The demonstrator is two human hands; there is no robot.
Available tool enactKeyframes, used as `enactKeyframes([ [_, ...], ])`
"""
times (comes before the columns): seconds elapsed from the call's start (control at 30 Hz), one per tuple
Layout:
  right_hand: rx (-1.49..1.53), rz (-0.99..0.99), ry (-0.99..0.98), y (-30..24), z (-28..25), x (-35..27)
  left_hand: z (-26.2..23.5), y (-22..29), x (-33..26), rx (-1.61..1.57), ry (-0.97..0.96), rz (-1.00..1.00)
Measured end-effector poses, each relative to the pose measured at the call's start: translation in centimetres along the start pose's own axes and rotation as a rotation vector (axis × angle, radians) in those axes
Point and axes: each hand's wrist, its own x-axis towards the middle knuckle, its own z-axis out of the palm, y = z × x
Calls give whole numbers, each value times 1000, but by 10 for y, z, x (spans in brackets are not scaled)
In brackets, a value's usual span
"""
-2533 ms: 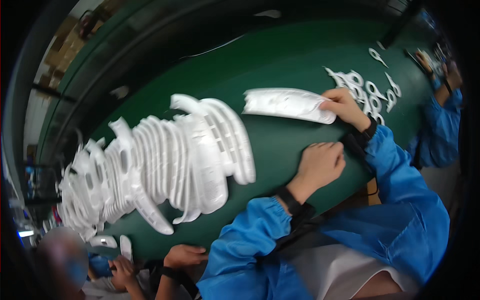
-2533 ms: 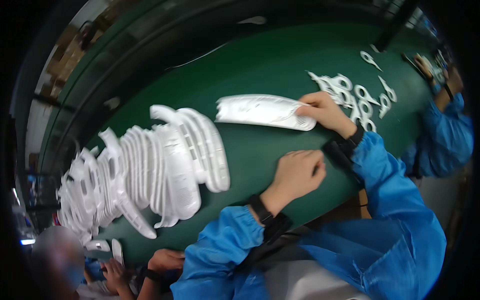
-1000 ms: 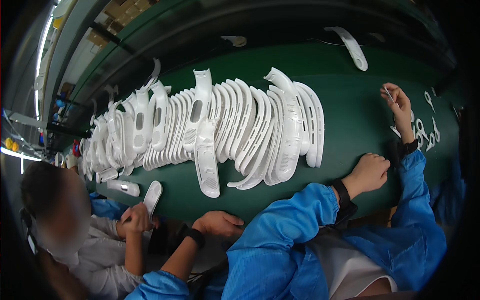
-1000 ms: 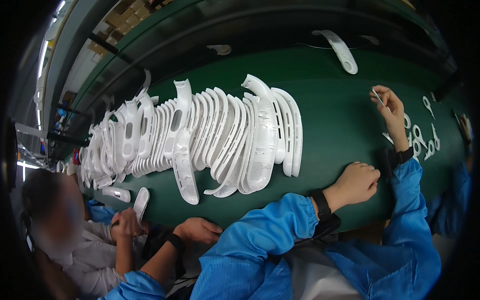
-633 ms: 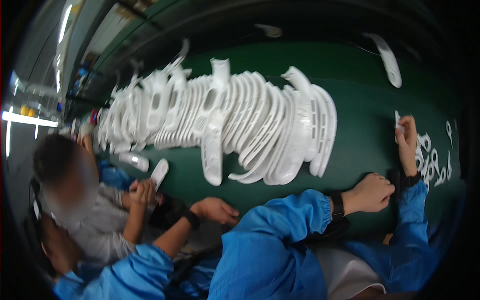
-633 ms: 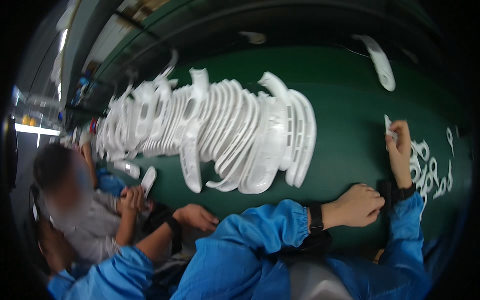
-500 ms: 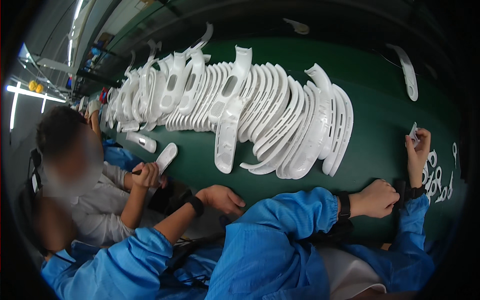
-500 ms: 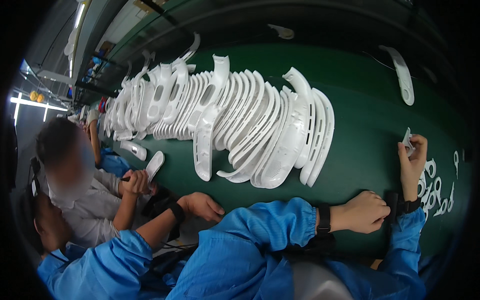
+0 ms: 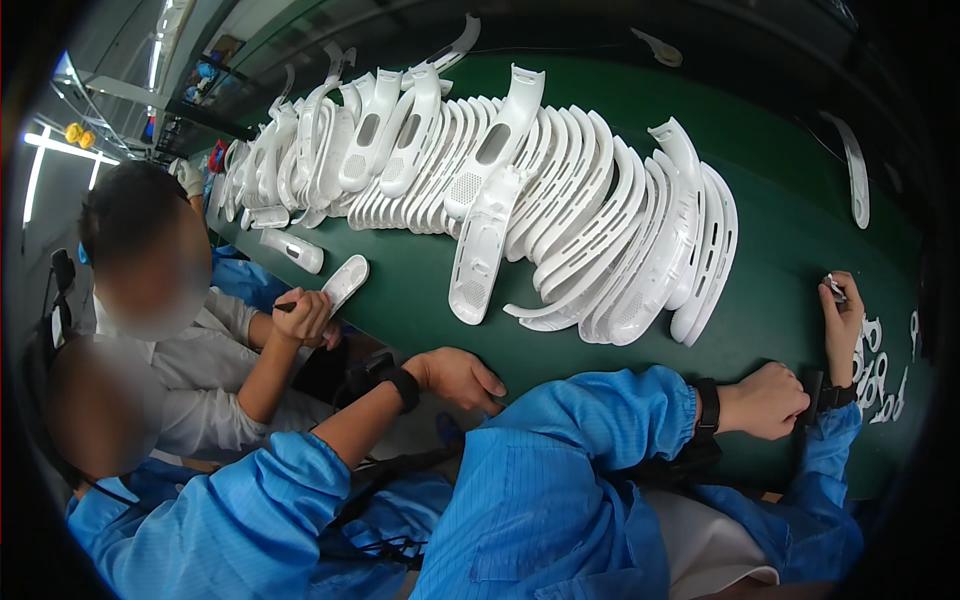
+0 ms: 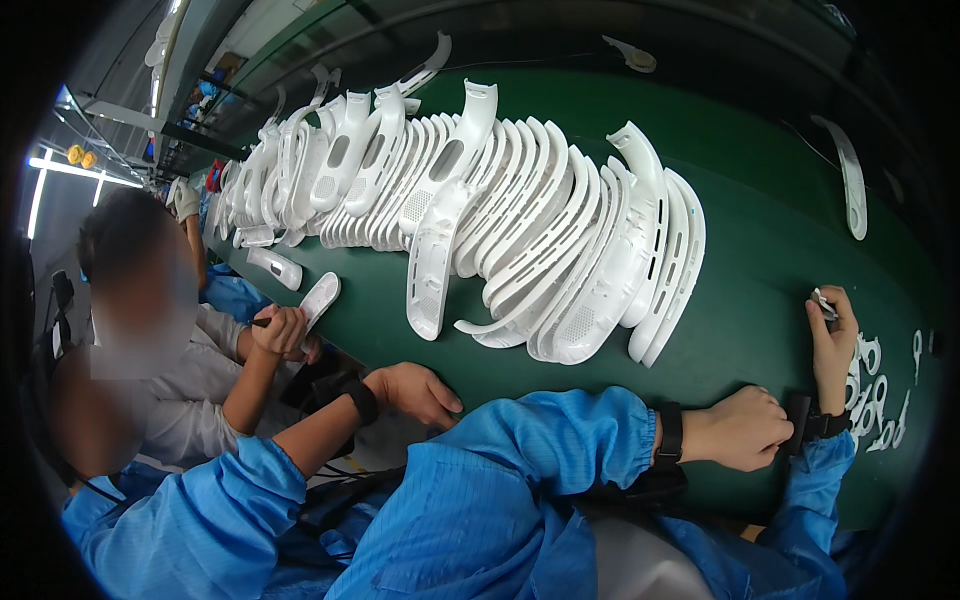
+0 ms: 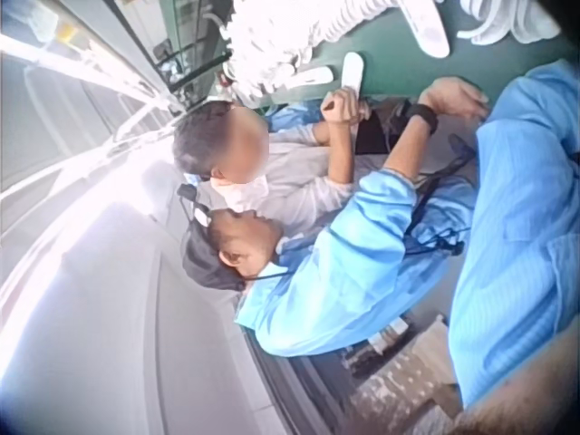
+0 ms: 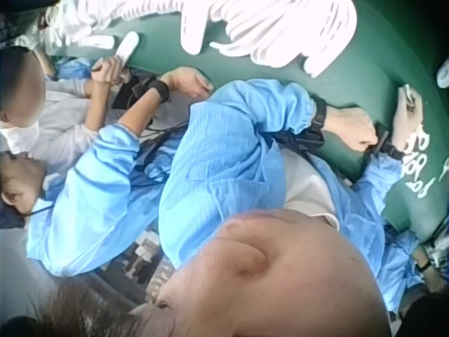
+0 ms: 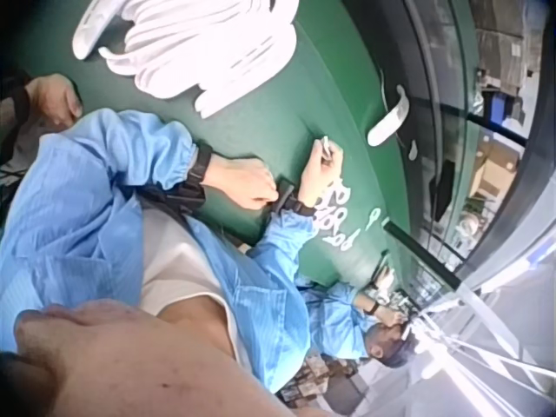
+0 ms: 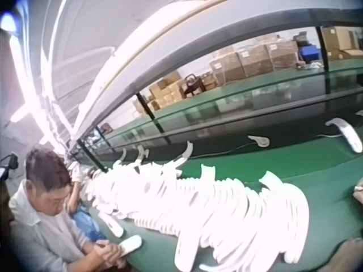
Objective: Assembling small white plastic components on a green factory workbench.
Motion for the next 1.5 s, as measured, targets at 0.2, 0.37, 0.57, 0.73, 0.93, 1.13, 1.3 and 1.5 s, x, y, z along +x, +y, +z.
enactKeyframes([
  [0.2,4,-56,-11,-5,4,2,6,-5,-3,27,-15,-14],
  [0.37,32,-16,-27,-4,6,3,2,-5,-4,36,-11,-15],
  [0.57,17,-24,-21,-6,1,-2,7,-3,-3,32,-18,0],
  [0.73,34,-45,-47,-3,6,2,7,-7,-4,54,-16,-10],
  [0.93,16,-43,-39,-6,3,1,9,-7,-3,52,-10,4],
  [1.13,40,-42,-43,-4,4,1,8,-7,-3,46,-11,3],
  [1.3,29,-45,-37,-7,4,1,6,-6,-3,45,-22,2],
  [1.5,36,-48,-33,-7,5,2,7,-7,-3,39,-32,-3],
])
